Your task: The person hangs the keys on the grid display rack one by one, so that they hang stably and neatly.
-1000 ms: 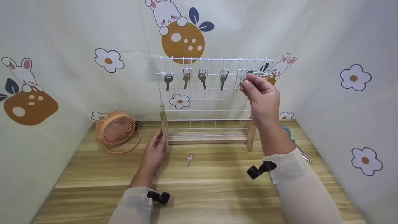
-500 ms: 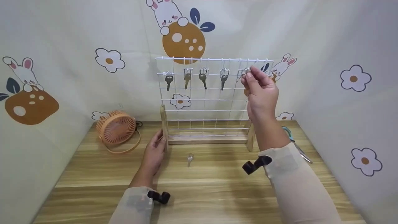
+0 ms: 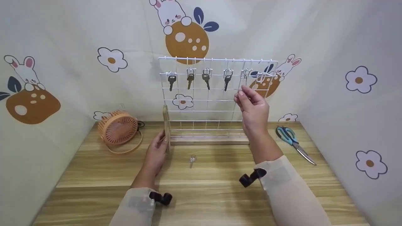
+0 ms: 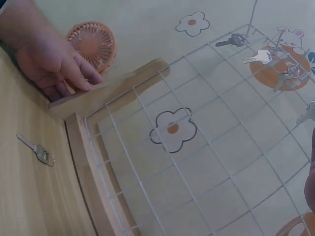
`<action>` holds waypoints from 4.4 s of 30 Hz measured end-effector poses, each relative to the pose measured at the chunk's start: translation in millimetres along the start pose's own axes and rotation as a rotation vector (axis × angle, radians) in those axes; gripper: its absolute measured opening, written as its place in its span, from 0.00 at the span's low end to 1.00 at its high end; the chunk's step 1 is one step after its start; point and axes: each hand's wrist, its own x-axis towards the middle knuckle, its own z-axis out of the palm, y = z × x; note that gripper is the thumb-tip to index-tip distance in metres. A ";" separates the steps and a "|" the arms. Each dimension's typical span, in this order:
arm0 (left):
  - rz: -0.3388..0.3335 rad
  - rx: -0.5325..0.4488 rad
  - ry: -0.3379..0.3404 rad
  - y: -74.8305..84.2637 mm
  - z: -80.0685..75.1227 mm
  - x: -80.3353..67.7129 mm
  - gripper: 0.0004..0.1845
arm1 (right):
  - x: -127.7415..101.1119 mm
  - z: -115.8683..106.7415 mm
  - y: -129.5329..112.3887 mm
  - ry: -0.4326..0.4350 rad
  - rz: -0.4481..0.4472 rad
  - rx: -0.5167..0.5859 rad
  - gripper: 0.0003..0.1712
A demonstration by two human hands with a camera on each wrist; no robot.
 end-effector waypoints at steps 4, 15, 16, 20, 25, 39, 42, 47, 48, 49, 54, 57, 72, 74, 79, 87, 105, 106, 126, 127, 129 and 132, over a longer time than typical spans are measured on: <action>0.005 0.001 0.003 0.3 0.1 -0.1 0.29 | -10.7 1.7 22.1 -0.028 0.013 0.009 0.14; -0.001 -0.012 0.008 1.5 1.3 -0.3 0.29 | -56.7 12.5 86.3 -0.141 0.186 0.010 0.07; -0.003 -0.013 0.008 1.5 1.4 -0.3 0.29 | -60.6 13.3 91.4 -0.151 0.199 0.005 0.07; -0.004 -0.015 0.009 2.1 2.0 -0.6 0.29 | -75.5 16.4 111.7 -0.181 0.267 -0.010 0.07; 0.001 -0.012 0.003 3.7 3.2 -1.5 0.29 | -88.5 17.9 134.9 -0.213 0.351 -0.063 0.11; -0.007 -0.008 0.005 3.9 2.9 -2.4 0.29 | -96.3 -1.9 175.0 -0.417 0.407 -0.394 0.20; -0.016 -0.008 0.009 3.5 2.5 -2.3 0.29 | -96.7 -3.9 177.9 -0.471 0.376 -0.490 0.19; -0.012 -0.005 0.013 4.9 2.6 -2.9 0.30 | -96.9 -4.8 177.8 -0.542 0.309 -0.647 0.16; -0.010 -0.008 0.012 5.1 2.8 -3.0 0.30 | -96.9 -5.0 177.9 -0.558 0.295 -0.676 0.15; -0.008 -0.009 0.011 5.3 3.0 -3.0 0.30 | -96.7 -5.1 177.9 -0.572 0.285 -0.704 0.15; -0.014 -0.007 0.008 4.8 3.1 -3.1 0.30 | -96.6 -4.4 177.0 -0.623 0.235 -0.819 0.13; -0.019 0.001 0.014 3.6 2.7 -2.6 0.30 | -97.1 -4.0 175.8 -0.637 0.218 -0.855 0.12; 0.015 -0.003 -0.014 1.2 1.1 -1.7 0.30 | -95.3 -9.4 175.4 -0.539 0.269 -0.679 0.08; 0.006 -0.009 -0.007 1.5 1.5 -1.4 0.29 | -91.4 -8.9 169.8 -0.483 0.292 -0.609 0.11; 0.005 -0.021 0.001 1.4 1.7 -1.0 0.29 | -78.3 -3.3 134.0 -0.344 0.300 -0.395 0.16; -0.012 -0.002 0.019 0.8 2.0 0.4 0.29 | -63.4 -5.8 60.9 -0.223 0.205 -0.188 0.07; -0.007 0.004 0.008 1.9 1.5 -0.7 0.30 | -8.4 -43.8 -94.5 -0.039 -0.018 0.005 0.14; -0.012 0.007 0.012 2.1 1.6 -0.9 0.30 | -5.7 -45.1 -99.7 -0.037 -0.020 0.007 0.18; 0.005 -0.015 -0.001 3.0 1.9 -3.3 0.30 | 17.1 -55.3 -103.0 -0.017 0.018 -0.063 0.28; 0.004 -0.019 0.000 2.9 1.9 -3.1 0.30 | 17.5 -56.0 -100.9 -0.018 0.022 -0.059 0.28; 0.006 -0.028 -0.003 2.3 1.9 -2.7 0.30 | 18.2 -57.3 -96.6 -0.021 0.036 -0.035 0.28; 0.005 -0.033 -0.004 1.3 2.0 -1.5 0.29 | 18.6 -60.5 -89.7 -0.023 0.051 -0.015 0.27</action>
